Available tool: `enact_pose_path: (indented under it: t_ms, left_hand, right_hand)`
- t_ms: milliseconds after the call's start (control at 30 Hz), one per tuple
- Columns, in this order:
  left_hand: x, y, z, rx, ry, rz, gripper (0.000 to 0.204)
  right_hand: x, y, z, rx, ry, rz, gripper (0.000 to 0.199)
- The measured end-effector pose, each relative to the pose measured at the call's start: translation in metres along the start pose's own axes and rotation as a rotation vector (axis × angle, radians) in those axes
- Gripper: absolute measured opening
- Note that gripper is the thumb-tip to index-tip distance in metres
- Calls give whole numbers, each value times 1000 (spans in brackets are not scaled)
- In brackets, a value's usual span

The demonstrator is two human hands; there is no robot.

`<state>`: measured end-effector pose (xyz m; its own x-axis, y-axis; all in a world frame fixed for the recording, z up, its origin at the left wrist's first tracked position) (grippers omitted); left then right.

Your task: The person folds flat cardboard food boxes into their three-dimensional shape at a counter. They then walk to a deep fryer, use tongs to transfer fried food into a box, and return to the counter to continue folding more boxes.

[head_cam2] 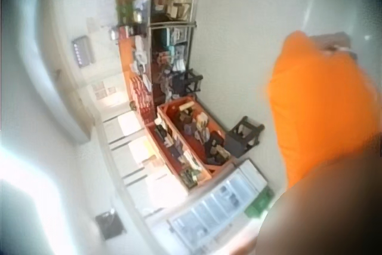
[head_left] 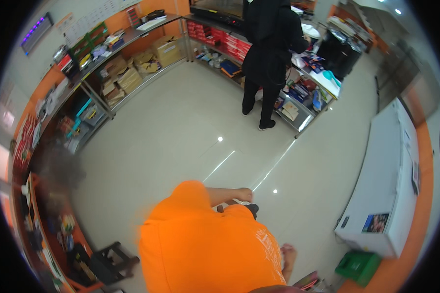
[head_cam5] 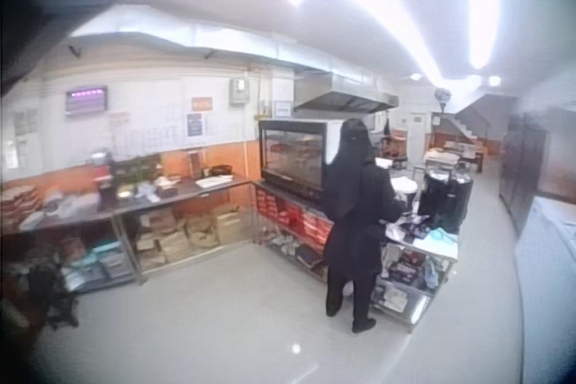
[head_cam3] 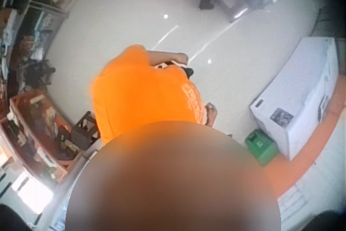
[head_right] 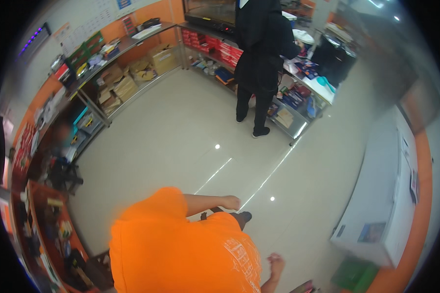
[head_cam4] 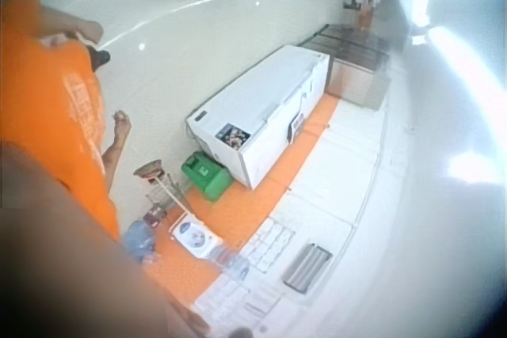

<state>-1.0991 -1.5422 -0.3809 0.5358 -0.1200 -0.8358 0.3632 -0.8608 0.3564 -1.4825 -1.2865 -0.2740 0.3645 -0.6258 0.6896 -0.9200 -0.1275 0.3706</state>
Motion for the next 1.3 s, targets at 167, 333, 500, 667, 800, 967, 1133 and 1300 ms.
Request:
enact_pose_path:
  t_ms: [167,333,500,667,800,967,1133,1300]
  left_hand:
    - [-240,34,138,720,-122,85,23]
    - [-289,81,298,807,-87,44,23]
    - [-327,151,488,752,-46,-1,23]
    - [-423,245,633,689,191,-350,22]
    - [-465,309,734,786,297,-283,23]
    - [-471,358,872,756,149,-314,33]
    - [-488,472,1057,750,-26,-91,38]
    - [-540,598,1197,722,-13,324,47]
  right_hand:
    - [61,77,63,376,38,91,24]
    - [135,210,192,429,57,132,25]
    - [193,359,323,477,106,163,26]
    - [247,519,447,591,35,172,28]
    - [329,627,518,855,-9,156,30]
    - [408,751,599,810,162,292,34]
    - [474,832,749,703,164,210,29]
    - [554,917,880,665,166,111,24]
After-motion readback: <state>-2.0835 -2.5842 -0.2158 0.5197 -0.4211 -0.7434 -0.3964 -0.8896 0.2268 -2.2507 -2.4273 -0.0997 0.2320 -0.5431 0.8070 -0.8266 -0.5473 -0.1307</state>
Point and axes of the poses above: each hand's wrist, its own z-axis towards the middle knuckle, its own y-axis out of the back of the hand, x = y × z, the point moved 1 cm from there along z, towards the middle knuckle, and after that the axes turned 10 degrees about x, right-handed, at the moved point
